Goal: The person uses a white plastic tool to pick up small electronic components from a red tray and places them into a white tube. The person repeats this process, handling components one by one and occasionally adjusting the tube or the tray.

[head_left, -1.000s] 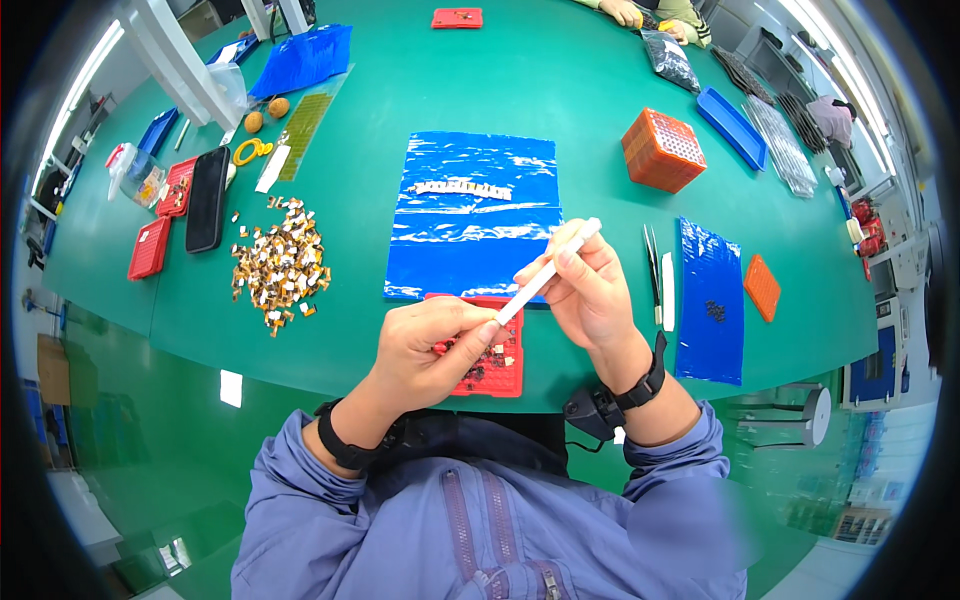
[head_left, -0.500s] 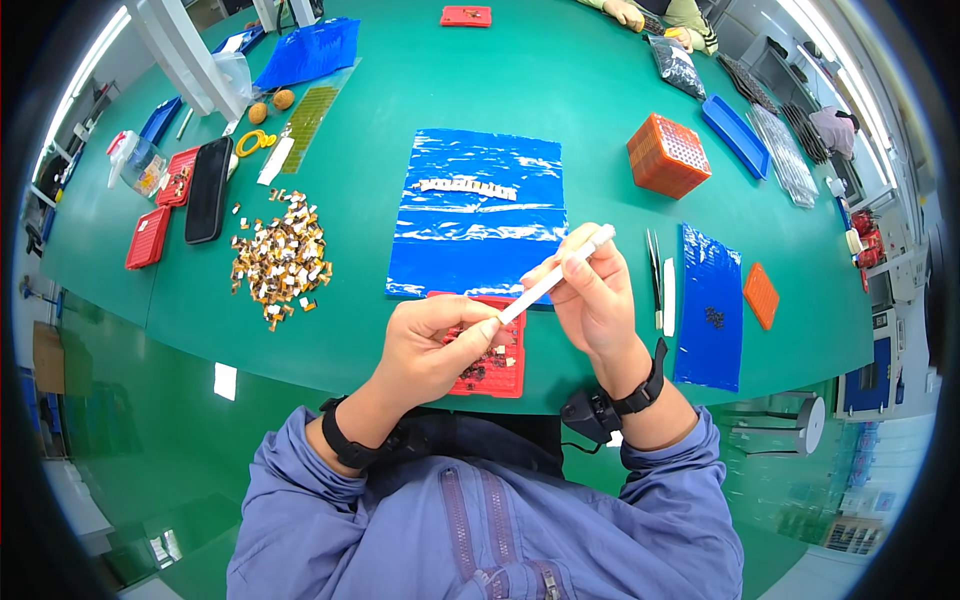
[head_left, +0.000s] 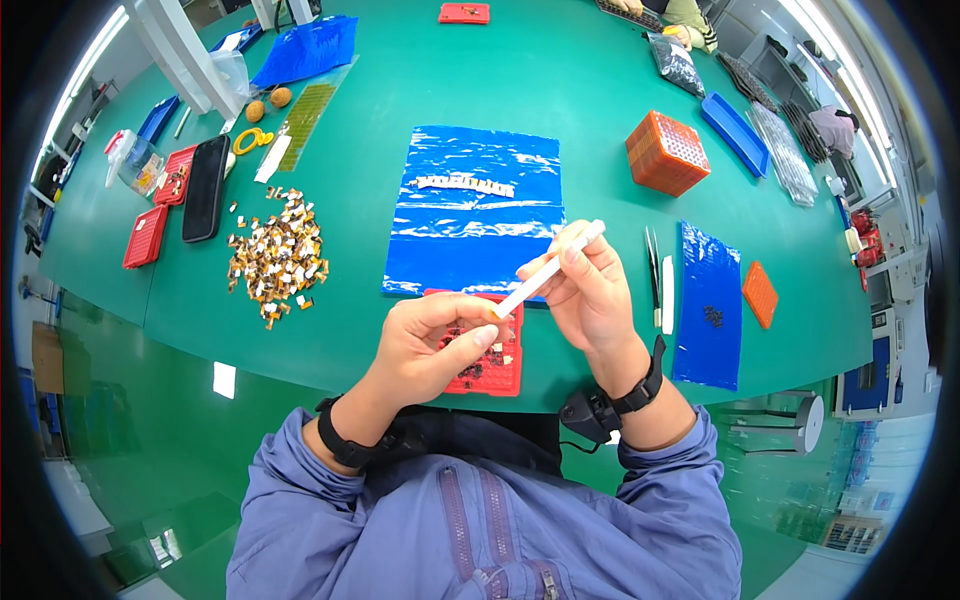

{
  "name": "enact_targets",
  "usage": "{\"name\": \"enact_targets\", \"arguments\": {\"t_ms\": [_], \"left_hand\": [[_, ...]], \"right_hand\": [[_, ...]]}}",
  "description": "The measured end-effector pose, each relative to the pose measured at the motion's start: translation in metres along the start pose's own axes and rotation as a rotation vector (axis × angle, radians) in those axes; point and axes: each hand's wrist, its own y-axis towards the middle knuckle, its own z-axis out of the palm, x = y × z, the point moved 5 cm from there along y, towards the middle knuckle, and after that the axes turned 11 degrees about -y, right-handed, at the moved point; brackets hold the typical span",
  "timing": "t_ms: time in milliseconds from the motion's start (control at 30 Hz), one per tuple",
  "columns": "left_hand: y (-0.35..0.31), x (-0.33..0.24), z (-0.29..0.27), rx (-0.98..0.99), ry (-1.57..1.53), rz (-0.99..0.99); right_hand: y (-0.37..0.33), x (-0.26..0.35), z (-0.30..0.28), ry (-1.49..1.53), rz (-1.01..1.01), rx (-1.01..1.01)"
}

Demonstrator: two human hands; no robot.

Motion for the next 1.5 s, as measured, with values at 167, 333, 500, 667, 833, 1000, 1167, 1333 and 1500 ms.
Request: {"name": "enact_targets", "arguments": {"t_ms": [167, 333, 500, 667, 833, 1000, 1167, 1333, 1500], "left_hand": [[-0.002, 0.002, -0.005, -0.028, 0.188, 0.025], [-0.002, -0.003, -0.004, -0.046, 0.303, 0.107], [-0.001, -0.004, -0.006, -0.059, 0.382, 0.193], [0.000, -0.011, -0.003, -0.030, 0.597, 0.256], [0.001, -0.018, 0.005, 0.001, 0.839, 0.464], [0.001, -0.017, 0.006, 0.016, 0.867, 0.473], [0.001, -0.014, 0.002, 0.027, 0.738, 0.305], [-0.002, -0.008, -0.008, 0.033, 0.469, 0.146], [-0.004, -0.005, -0.010, 0.032, 0.209, -0.007]], "right_hand": [[0.000, 0.001, 0.001, -0.025, -0.013, 0.014], [0.000, 0.000, 0.001, -0.046, 0.001, 0.014], [0.001, 0.001, 0.003, -0.070, -0.002, 0.009], [0.000, 0.003, 0.004, -0.138, 0.011, -0.025], [0.000, 0.004, 0.005, -0.231, 0.016, -0.087], [0.000, 0.004, 0.004, -0.299, 0.037, -0.115], [-0.001, 0.004, 0.004, -0.304, 0.046, -0.128], [0.001, 0.012, -0.008, -0.316, 0.001, -0.204], [0.004, 0.018, -0.015, -0.313, -0.041, -0.285]]}}
